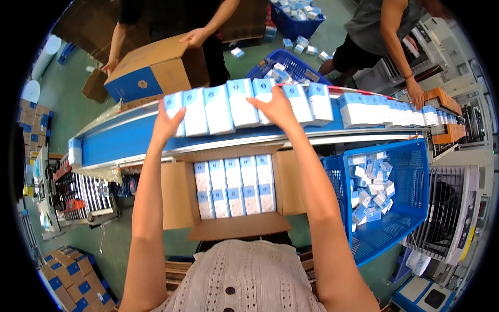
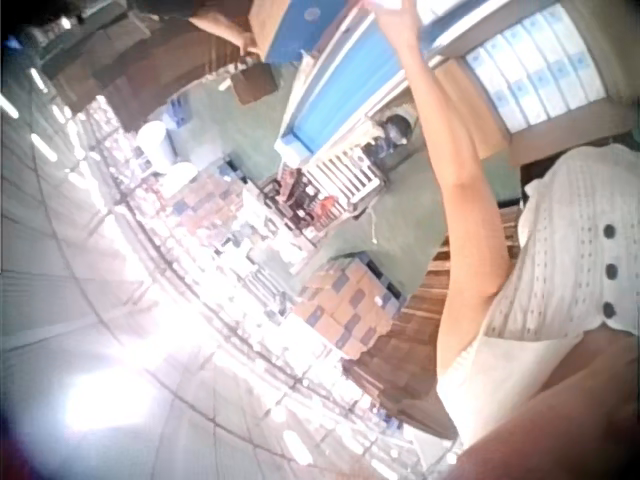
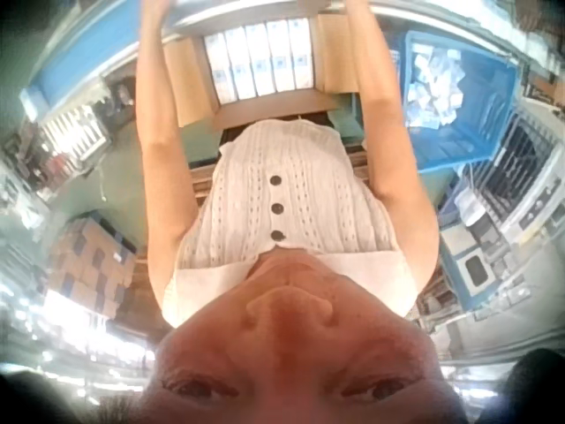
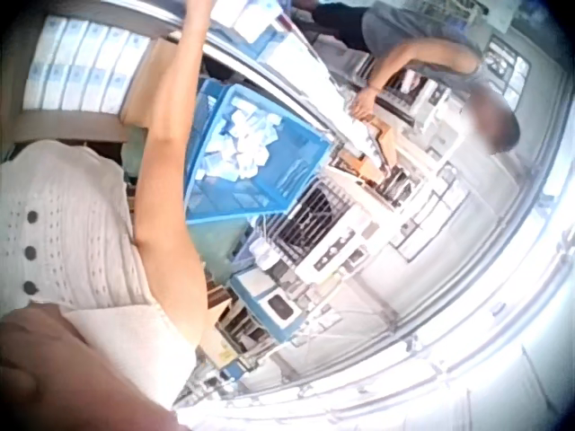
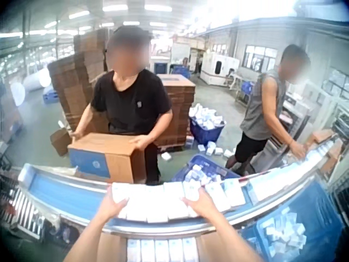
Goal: The person takes blue and white product boxes from a conveyor belt and a blue crate, and places them into cardboard boxes. The person also handles the empty cardboard boxes, moving them onto a roller conveyor after filling them.
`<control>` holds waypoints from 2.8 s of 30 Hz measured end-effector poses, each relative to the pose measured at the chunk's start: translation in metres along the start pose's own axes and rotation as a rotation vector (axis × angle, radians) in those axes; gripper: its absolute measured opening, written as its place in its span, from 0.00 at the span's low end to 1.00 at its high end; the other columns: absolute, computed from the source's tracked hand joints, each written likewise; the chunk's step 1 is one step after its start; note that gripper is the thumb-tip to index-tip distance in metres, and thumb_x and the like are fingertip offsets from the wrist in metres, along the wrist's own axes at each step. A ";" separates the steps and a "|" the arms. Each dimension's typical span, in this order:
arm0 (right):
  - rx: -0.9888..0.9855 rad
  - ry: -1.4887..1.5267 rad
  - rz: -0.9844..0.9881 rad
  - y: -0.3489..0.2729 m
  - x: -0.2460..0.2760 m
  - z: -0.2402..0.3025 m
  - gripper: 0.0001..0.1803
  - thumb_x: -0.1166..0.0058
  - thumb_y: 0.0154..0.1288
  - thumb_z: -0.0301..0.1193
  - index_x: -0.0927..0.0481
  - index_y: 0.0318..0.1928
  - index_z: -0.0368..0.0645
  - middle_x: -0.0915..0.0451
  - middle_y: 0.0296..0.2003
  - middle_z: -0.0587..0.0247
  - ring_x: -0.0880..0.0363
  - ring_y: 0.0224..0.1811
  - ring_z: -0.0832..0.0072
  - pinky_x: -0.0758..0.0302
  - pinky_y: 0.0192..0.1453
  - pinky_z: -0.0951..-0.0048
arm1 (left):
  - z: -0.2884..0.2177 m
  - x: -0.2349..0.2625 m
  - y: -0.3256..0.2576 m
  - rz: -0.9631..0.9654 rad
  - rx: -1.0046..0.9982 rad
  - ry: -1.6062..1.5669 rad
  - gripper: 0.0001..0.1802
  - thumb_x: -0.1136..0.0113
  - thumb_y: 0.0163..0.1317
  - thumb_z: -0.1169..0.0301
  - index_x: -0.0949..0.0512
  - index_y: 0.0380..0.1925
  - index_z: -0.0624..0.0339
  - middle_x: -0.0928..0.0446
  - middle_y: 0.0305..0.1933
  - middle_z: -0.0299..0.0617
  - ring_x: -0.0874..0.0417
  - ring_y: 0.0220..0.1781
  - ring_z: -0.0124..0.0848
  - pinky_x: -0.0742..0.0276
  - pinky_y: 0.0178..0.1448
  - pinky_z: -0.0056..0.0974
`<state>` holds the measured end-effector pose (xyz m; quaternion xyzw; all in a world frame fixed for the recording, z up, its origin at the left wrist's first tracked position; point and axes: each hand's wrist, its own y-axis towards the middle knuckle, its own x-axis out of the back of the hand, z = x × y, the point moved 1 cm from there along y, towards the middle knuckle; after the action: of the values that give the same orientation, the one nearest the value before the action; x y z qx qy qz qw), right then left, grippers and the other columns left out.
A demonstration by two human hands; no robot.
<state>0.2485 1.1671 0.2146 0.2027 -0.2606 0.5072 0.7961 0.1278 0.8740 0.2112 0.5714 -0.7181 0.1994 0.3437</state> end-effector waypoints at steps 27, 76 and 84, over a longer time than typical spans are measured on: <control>0.157 -0.649 -0.220 -0.010 -0.031 0.016 0.16 0.41 0.45 0.37 0.23 0.30 0.37 0.24 0.34 0.53 0.30 0.43 0.57 0.32 0.41 0.61 | -0.031 -0.067 -0.016 0.084 -0.035 -0.107 0.36 0.43 0.53 0.59 0.45 0.56 0.68 0.29 0.48 0.58 0.27 0.50 0.49 0.31 0.50 0.41; 0.126 -0.223 0.010 -0.224 -0.049 -0.080 0.22 0.40 0.47 0.40 0.27 0.34 0.32 0.29 0.41 0.42 0.28 0.40 0.48 0.28 0.42 0.62 | 0.035 -0.029 -0.228 0.144 0.167 -0.206 0.47 0.33 0.43 0.59 0.50 0.57 0.67 0.33 0.48 0.57 0.29 0.50 0.45 0.32 0.51 0.43; 0.012 -0.205 0.285 -0.200 -0.052 -0.073 0.21 0.50 0.57 0.41 0.31 0.32 0.30 0.31 0.36 0.41 0.30 0.35 0.47 0.30 0.38 0.58 | 0.054 -0.056 -0.173 0.411 0.173 0.230 0.39 0.41 0.52 0.56 0.47 0.55 0.69 0.28 0.43 0.62 0.23 0.35 0.53 0.26 0.35 0.46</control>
<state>0.4285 1.0927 0.1130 0.2191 -0.3635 0.5933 0.6840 0.2859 0.8295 0.1156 0.4144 -0.7555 0.3895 0.3252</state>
